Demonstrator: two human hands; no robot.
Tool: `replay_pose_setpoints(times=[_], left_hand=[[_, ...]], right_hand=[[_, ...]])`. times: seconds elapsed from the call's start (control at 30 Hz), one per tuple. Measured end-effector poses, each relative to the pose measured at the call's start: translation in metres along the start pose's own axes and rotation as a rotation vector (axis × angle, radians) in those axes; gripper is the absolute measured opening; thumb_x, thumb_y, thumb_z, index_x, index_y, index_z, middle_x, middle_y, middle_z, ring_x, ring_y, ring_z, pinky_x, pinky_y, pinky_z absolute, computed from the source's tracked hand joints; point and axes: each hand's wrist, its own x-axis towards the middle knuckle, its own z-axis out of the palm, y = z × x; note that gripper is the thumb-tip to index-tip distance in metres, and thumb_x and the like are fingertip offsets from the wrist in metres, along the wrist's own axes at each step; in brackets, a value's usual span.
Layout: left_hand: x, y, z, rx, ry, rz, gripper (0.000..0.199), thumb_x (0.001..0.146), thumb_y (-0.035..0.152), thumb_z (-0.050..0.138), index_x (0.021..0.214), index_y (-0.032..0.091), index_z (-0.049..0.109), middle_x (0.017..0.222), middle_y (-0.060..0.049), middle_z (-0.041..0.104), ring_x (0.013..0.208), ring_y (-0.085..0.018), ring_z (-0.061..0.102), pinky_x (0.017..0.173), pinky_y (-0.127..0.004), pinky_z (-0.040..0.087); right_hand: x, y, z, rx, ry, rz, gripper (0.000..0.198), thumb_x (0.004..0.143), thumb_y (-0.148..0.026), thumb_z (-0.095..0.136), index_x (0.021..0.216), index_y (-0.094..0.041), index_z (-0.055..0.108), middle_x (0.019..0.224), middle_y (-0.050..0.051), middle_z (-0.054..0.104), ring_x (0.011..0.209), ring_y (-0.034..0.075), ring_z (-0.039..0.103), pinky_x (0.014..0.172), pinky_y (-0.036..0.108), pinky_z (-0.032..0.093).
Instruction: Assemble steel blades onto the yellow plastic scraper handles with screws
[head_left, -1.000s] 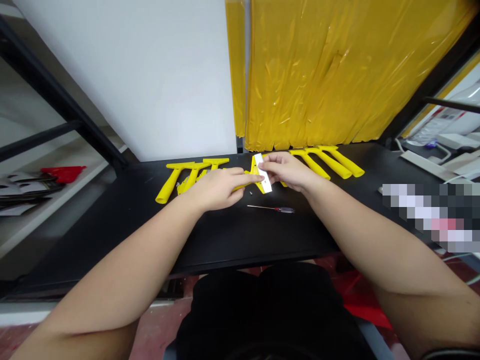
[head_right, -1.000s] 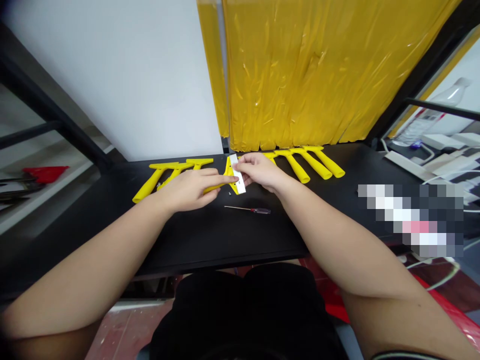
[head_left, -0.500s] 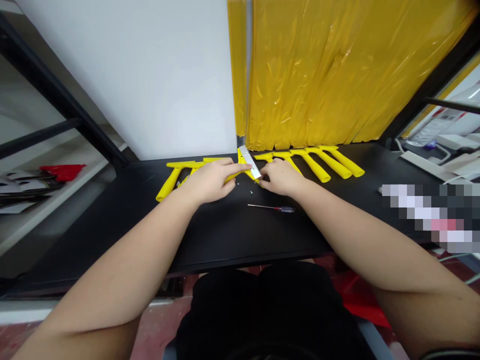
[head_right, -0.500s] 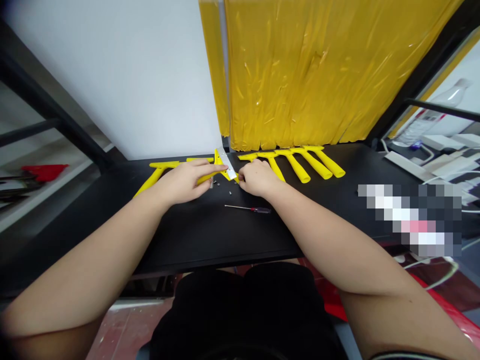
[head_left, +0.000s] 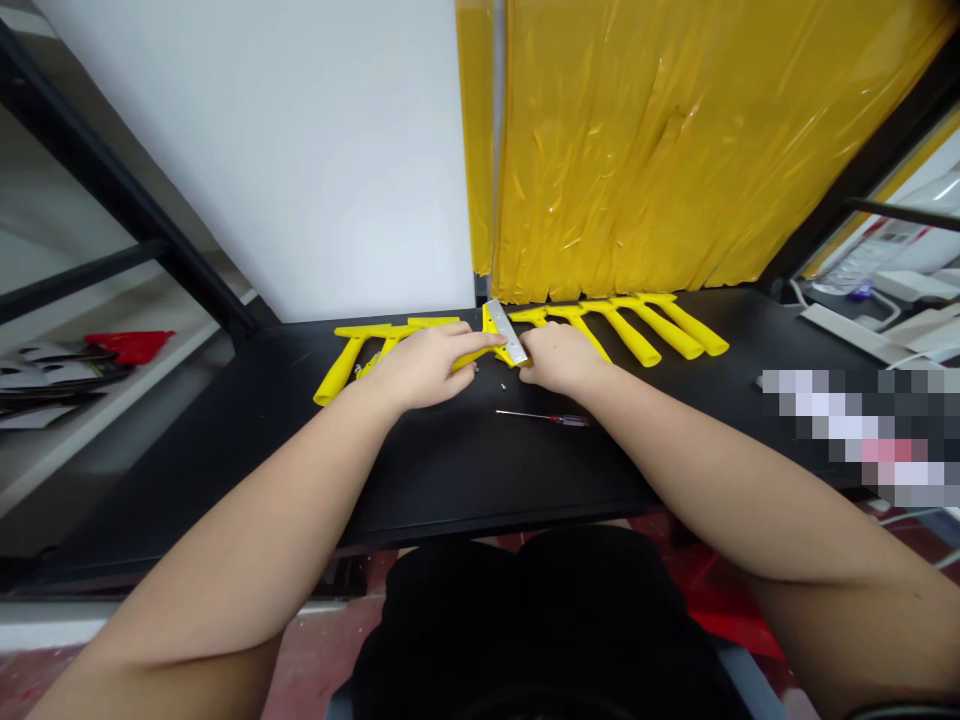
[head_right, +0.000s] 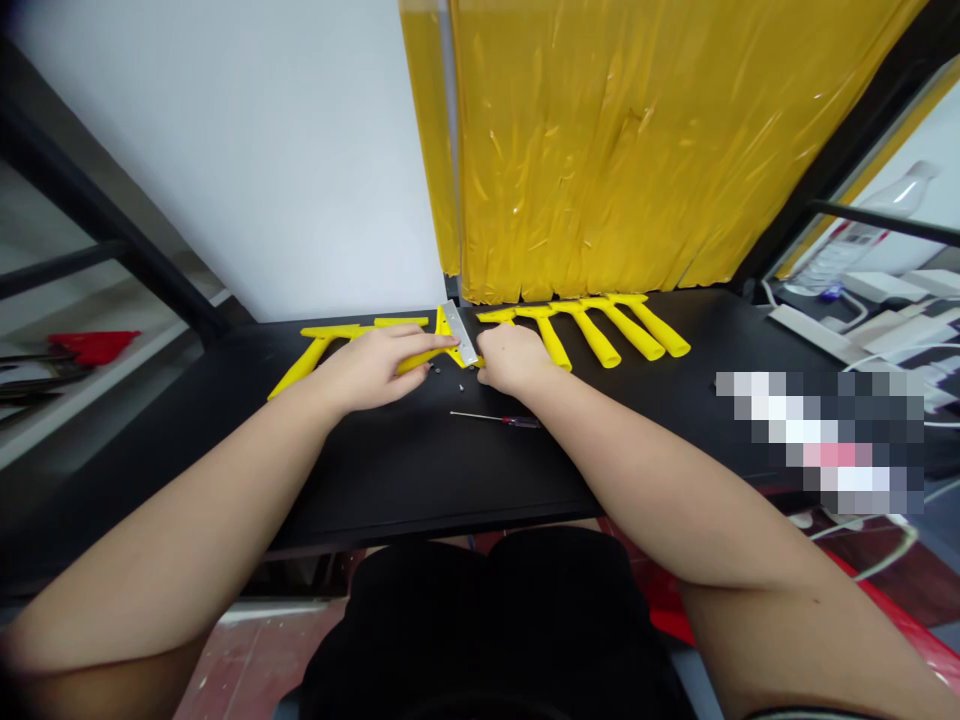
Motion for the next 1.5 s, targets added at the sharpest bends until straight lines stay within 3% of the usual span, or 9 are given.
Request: replay_pose_setpoints(times=[0.13,0.33,0.47,0.63,0.7,0.8,1.1,1.33,1.5], left_hand=[[0.0,-0.001,0.001,-0.011,0.002,0.015,0.052,0.102,0.025,0.053,0.151,0.031,0.067,0.112,-0.008,0.071,0.099,-0.024,0.071,0.089,-0.037,0.057],[0.0,0.0,0.002,-0.024,0.006,0.012,0.052,0.102,0.024,0.052,0.151,0.032,0.067,0.112,-0.007,0.07,0.094,-0.023,0.069,0.089,-0.037,0.056],[-0.001,0.003,0.0,-0.016,0.009,0.009,0.053,0.1,0.022,0.053,0.15,0.031,0.068,0.112,-0.007,0.07,0.09,-0.021,0.068,0.085,-0.034,0.056],[-0.001,0.006,-0.001,0.022,0.003,0.009,0.053,0.101,0.022,0.052,0.151,0.032,0.066,0.112,-0.006,0.071,0.091,-0.021,0.069,0.082,-0.033,0.055],[-0.001,0.006,-0.001,0.026,-0.005,0.006,0.053,0.101,0.022,0.051,0.152,0.032,0.064,0.117,-0.007,0.073,0.096,-0.022,0.071,0.085,-0.035,0.056],[-0.001,0.004,0.001,0.018,-0.014,-0.024,0.053,0.101,0.024,0.054,0.153,0.03,0.06,0.127,-0.009,0.074,0.108,-0.026,0.073,0.092,-0.039,0.057],[-0.001,0.006,0.002,0.031,-0.029,-0.086,0.057,0.101,0.031,0.057,0.157,0.027,0.049,0.136,-0.012,0.075,0.113,-0.031,0.075,0.088,-0.042,0.058],[0.0,0.006,0.005,0.012,-0.017,-0.035,0.052,0.099,0.029,0.058,0.151,0.023,0.057,0.142,-0.012,0.073,0.12,-0.032,0.075,0.098,-0.045,0.06],[0.0,0.002,0.006,-0.018,-0.004,0.021,0.047,0.1,0.028,0.057,0.146,0.022,0.062,0.139,-0.011,0.075,0.122,-0.031,0.075,0.103,-0.045,0.06]], right_hand=[[0.001,-0.001,0.001,0.029,0.037,-0.03,0.029,0.091,-0.029,0.069,0.115,-0.015,0.079,0.11,0.019,0.082,0.1,0.036,0.078,0.08,0.041,0.055],[0.002,0.005,0.004,0.187,0.089,0.072,0.039,0.089,-0.017,0.071,0.127,-0.011,0.072,0.114,0.021,0.08,0.103,0.035,0.077,0.084,0.041,0.055],[0.0,0.023,0.001,0.569,0.144,0.137,0.043,0.078,-0.006,0.074,0.12,-0.014,0.072,0.097,0.01,0.081,0.084,0.024,0.075,0.079,0.036,0.056],[-0.001,0.045,-0.009,1.179,0.217,0.253,0.022,0.076,-0.013,0.08,0.096,-0.019,0.073,0.074,0.001,0.071,0.056,0.012,0.058,0.049,0.027,0.043],[-0.002,0.046,-0.012,1.341,0.204,0.279,0.018,0.076,-0.014,0.083,0.09,-0.019,0.074,0.069,0.0,0.068,0.053,0.01,0.053,0.043,0.025,0.036],[-0.003,0.041,-0.013,1.482,0.151,0.255,0.017,0.076,-0.012,0.085,0.085,-0.02,0.073,0.067,0.0,0.066,0.054,0.009,0.054,0.041,0.021,0.037],[-0.004,0.021,-0.007,1.536,0.035,0.199,0.026,0.073,-0.01,0.093,0.079,-0.02,0.07,0.066,-0.002,0.066,0.052,0.007,0.054,0.042,0.018,0.047],[-0.004,0.018,-0.007,1.523,-0.005,0.207,0.019,0.079,-0.007,0.088,0.077,-0.018,0.072,0.063,-0.001,0.066,0.054,0.007,0.057,0.043,0.015,0.045],[-0.006,0.02,-0.011,1.546,-0.107,0.213,0.018,0.082,-0.007,0.086,0.076,-0.018,0.072,0.06,-0.002,0.064,0.052,0.005,0.056,0.043,0.013,0.045]])
